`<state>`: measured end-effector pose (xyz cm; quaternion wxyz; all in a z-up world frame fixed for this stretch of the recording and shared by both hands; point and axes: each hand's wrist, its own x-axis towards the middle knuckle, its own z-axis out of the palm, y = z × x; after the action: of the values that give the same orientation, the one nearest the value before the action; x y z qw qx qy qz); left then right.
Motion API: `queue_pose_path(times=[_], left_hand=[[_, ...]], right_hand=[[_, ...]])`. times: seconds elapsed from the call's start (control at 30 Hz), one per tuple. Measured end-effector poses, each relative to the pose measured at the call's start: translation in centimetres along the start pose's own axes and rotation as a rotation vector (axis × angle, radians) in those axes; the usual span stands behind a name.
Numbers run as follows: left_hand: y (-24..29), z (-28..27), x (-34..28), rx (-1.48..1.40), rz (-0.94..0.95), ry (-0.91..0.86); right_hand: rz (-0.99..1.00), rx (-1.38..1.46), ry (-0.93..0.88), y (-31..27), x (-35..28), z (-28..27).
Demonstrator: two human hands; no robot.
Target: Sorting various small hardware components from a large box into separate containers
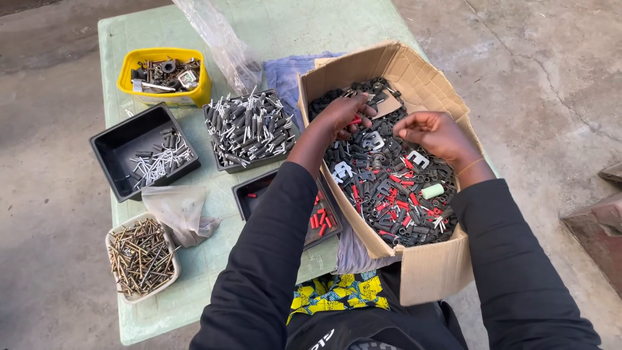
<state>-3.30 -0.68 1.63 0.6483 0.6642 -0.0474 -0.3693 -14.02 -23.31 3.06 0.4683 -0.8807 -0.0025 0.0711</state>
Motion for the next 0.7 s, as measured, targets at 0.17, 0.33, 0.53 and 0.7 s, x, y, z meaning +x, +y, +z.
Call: queue_pose_path(times=[0.17,0.33,0.53,0.7], left_hand=[[-0.2,0.3,0.9,0.006,-0.018,0.048],[0.9,0.2,0.1,0.027,-0.016,0.056],[0.2,0.1,0.5,0.024,-0.038,0.035],[0.6,0.4,-0.7,0.028,-0.065,-0.023]], right_hand=[[-0.117,0.125,0.275,4.0,1.9,-0.6],[0.046,-0.387,0.131,2.3,1.5,-0.1],[-0.053,-0.565,0.07,2.1,3.2,1.0],[0.124,-0.745,0.011,2.9,4.6,1.7]])
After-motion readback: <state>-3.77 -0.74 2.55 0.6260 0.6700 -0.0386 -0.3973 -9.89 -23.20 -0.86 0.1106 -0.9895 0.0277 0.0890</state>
